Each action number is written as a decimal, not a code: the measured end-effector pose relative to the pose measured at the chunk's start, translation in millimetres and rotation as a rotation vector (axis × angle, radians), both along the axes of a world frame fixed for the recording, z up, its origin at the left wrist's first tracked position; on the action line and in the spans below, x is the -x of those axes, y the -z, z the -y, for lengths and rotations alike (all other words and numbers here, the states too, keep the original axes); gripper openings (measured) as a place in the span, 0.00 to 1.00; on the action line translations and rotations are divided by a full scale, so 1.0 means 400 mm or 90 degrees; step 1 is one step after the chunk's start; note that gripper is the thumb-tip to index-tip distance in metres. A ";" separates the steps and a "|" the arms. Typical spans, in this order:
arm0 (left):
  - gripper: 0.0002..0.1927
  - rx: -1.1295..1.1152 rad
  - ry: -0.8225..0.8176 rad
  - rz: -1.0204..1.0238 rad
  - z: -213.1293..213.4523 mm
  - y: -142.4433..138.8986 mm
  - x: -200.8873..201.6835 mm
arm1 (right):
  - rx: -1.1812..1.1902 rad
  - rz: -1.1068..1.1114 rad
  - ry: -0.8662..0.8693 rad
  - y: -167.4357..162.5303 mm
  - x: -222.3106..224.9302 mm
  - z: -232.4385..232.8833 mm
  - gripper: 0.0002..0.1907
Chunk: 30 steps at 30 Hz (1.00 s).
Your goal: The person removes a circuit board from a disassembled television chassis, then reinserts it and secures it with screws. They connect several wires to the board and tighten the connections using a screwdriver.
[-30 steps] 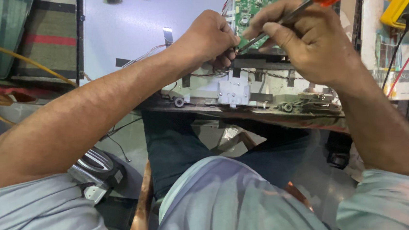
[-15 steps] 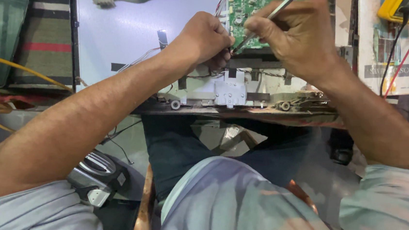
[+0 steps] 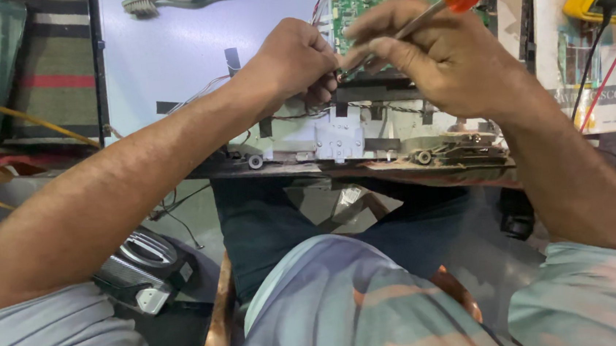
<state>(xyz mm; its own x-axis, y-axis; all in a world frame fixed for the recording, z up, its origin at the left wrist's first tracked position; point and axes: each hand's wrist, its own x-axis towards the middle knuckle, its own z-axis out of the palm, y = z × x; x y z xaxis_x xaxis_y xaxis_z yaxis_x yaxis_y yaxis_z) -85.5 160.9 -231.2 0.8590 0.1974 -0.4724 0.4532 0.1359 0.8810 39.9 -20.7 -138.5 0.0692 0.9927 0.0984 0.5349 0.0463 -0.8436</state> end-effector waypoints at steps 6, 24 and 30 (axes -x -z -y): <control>0.09 0.016 -0.020 0.003 0.006 0.015 -0.014 | -0.009 0.097 0.195 0.069 0.030 -0.035 0.10; 0.08 0.018 -0.022 0.012 0.006 0.020 -0.004 | -0.005 0.175 0.173 0.051 0.049 -0.002 0.04; 0.09 -0.031 0.007 -0.007 0.007 -0.003 0.000 | -0.101 0.059 0.042 0.038 0.012 -0.001 0.02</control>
